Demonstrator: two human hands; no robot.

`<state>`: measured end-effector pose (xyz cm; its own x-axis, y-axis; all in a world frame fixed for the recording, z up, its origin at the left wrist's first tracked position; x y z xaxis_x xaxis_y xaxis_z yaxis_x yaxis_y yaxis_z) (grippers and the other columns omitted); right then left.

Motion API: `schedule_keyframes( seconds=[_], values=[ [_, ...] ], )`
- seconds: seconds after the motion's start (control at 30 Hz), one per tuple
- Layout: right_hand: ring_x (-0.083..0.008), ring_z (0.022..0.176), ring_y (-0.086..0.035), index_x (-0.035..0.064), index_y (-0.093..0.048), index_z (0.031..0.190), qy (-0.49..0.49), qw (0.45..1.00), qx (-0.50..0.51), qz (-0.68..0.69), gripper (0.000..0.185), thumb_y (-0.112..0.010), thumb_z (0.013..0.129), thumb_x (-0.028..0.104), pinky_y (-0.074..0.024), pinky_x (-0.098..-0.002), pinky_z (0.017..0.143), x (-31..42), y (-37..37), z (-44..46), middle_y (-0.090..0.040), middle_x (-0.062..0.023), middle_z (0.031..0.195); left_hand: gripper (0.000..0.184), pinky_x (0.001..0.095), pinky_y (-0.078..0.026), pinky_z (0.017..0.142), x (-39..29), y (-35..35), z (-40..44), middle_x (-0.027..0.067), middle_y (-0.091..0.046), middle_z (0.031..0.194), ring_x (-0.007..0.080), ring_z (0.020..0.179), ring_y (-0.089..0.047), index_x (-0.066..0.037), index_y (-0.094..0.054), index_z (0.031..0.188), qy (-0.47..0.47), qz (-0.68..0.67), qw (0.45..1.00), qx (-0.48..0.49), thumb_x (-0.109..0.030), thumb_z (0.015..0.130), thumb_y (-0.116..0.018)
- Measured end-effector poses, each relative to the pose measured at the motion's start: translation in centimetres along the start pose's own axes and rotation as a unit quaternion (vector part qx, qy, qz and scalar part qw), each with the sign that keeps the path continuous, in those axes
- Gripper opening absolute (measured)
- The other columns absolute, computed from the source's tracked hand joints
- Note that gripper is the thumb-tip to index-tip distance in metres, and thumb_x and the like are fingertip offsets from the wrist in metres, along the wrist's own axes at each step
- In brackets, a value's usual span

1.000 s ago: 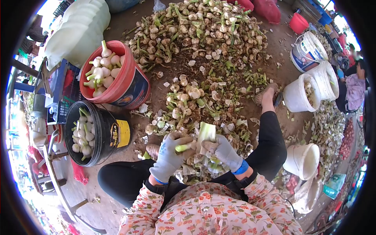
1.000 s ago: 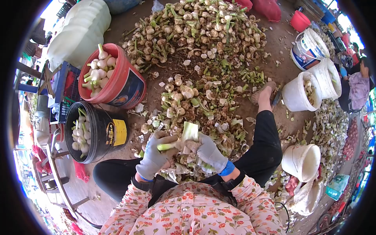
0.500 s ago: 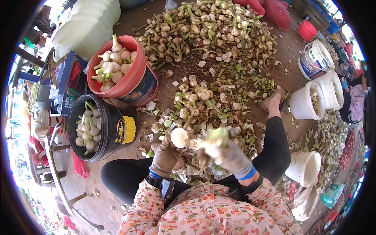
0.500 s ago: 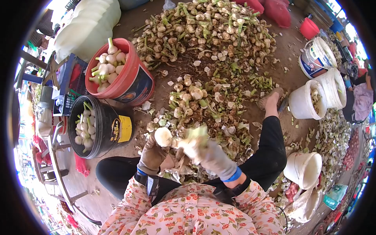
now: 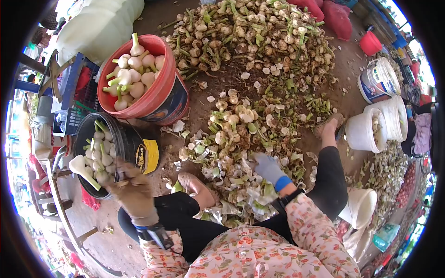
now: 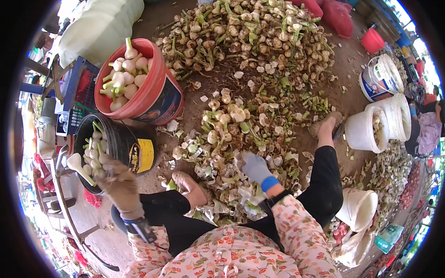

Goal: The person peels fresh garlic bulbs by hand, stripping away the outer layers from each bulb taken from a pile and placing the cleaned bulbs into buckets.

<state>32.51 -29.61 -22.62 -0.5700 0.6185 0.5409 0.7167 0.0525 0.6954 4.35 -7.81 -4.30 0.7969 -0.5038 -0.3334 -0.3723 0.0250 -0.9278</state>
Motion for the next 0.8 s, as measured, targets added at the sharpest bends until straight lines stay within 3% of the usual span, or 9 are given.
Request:
schedule_keyframes(
  seconds=[0.13, 0.2, 0.33, 0.47, 0.5, 0.6, 0.67, 0.7, 0.8],
  values=[
    [-0.0338, 0.101, -0.057, 0.0126, -0.058, 0.113, -0.009, 0.996, -0.072, -0.059, 0.032, -0.059, 0.081, 0.016, -0.0472, -0.0408, 0.083, 3.1, 0.4, 7.8, -0.058, -0.0155, 0.106, 0.047, 0.0243, -0.048, 0.067, 6.9, 4.0, 0.1, 0.0074, -0.059, 0.1, 0.0151, 0.082, -0.057, -0.005, -0.052, 0.12, 0.133, 0.135, 0.972, -0.137, -0.038, 0.087, -0.06],
    [-0.0332, 0.099, -0.058, 0.0124, -0.058, 0.112, -0.022, 0.988, -0.052, -0.141, 0.032, -0.06, 0.08, 0.011, -0.0479, -0.0401, 0.082, 4.6, 0.1, 11.2, -0.058, -0.0156, 0.105, 0.044, 0.0314, -0.049, 0.076, 9.3, 5.0, 0.2, 0.0093, -0.059, 0.099, 0.0196, 0.086, -0.057, -0.004, -0.053, 0.117, 0.224, 0.142, 0.961, -0.076, -0.036, 0.088, -0.058],
    [-0.0315, 0.099, -0.059, 0.0117, -0.058, 0.11, 0.014, 0.968, -0.03, -0.25, 0.033, -0.059, 0.078, 0.004, -0.0486, -0.0391, 0.083, 4.1, -1.8, 15.1, -0.059, -0.0156, 0.105, 0.044, 0.0306, -0.048, 0.074, 11.3, 6.2, 0.3, 0.0088, -0.059, 0.096, 0.0207, 0.083, -0.058, -0.003, -0.053, 0.118, 0.251, 0.263, 0.927, -0.097, -0.032, 0.086, -0.061],
    [-0.0295, 0.093, -0.06, 0.0088, -0.059, 0.109, 0.039, 0.983, -0.157, -0.082, 0.03, -0.058, 0.079, 0.003, -0.0486, -0.0372, 0.081, 0.7, -0.1, 14.3, -0.062, -0.0154, 0.1, 0.037, 0.0303, -0.048, 0.074, 12.3, 7.0, 0.2, 0.0073, -0.061, 0.095, 0.0199, 0.081, -0.059, 0.0, -0.053, 0.118, 0.254, 0.359, 0.889, -0.126, -0.022, 0.088, -0.055],
    [-0.0211, 0.084, -0.06, 0.0049, -0.061, 0.106, 0.058, 0.971, -0.227, 0.057, 0.024, -0.055, 0.083, 0.006, -0.0477, -0.0316, 0.077, 0.1, 0.5, 13.3, -0.064, -0.0137, 0.095, 0.04, 0.0304, -0.048, 0.079, 12.6, 7.9, 0.2, 0.0085, -0.06, 0.101, 0.0205, 0.092, -0.058, 0.001, -0.051, 0.121, 0.28, 0.361, 0.879, -0.138, -0.014, 0.085, -0.058],
    [-0.016, 0.074, -0.06, 0.0024, -0.064, 0.1, -0.021, 0.962, 0.003, 0.273, 0.018, -0.053, 0.086, 0.008, -0.0475, -0.0264, 0.068, 4.5, 5.7, 6.6, -0.066, -0.009, 0.083, 0.054, 0.0298, -0.045, 0.087, 14.8, 8.3, 0.1, 0.0097, -0.055, 0.115, 0.0197, 0.106, -0.053, 0.0, -0.044, 0.13, 0.206, 0.469, 0.857, -0.052, -0.003, 0.08, -0.063],
    [-0.0078, 0.068, -0.056, 0.0007, -0.065, 0.098, 0.042, 0.9, 0.083, 0.425, 0.018, -0.053, 0.088, 0.01, -0.0443, -0.0204, 0.064, 6.2, 5.9, 3.6, -0.065, -0.0027, 0.076, 0.077, 0.0321, -0.033, 0.102, 15.6, 7.2, -0.1, 0.0134, -0.045, 0.128, 0.0238, 0.121, -0.043, -0.001, -0.036, 0.137, 0.137, 0.561, 0.815, 0.046, -0.001, 0.068, -0.073],
    [-0.0046, 0.076, -0.057, 0.0005, -0.063, 0.104, 0.06, 0.885, 0.105, 0.449, 0.022, -0.055, 0.092, 0.017, -0.0449, -0.0197, 0.066, 6.3, 5.5, 2.5, -0.065, -0.0006, 0.089, 0.076, 0.0318, -0.034, 0.101, 16.1, 6.9, -0.4, 0.013, -0.045, 0.127, 0.0235, 0.119, -0.044, -0.002, -0.039, 0.135, 0.149, 0.55, 0.819, 0.073, -0.001, 0.068, -0.073],
    [-0.006, 0.082, -0.057, 0.001, -0.058, 0.113, 0.045, 0.724, 0.088, 0.683, 0.034, -0.057, 0.092, 0.028, -0.0452, -0.0208, 0.071, 9.3, 6.3, -1.2, -0.063, -0.0024, 0.101, 0.071, 0.0314, -0.037, 0.099, 16.8, 6.2, -1.6, 0.0121, -0.047, 0.124, 0.0228, 0.115, -0.047, -0.003, -0.045, 0.13, 0.141, 0.541, 0.825, 0.081, 0.0, 0.065, -0.075]
  ],
)
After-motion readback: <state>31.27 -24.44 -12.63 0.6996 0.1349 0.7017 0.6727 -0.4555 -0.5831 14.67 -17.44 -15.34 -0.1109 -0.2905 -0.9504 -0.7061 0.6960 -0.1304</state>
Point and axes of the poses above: each hand's wrist, its own z-axis towards the middle knuckle, its own y-axis out of the back of the hand, x = y × z, the point moved 4 cm from there along z, towards the middle knuckle
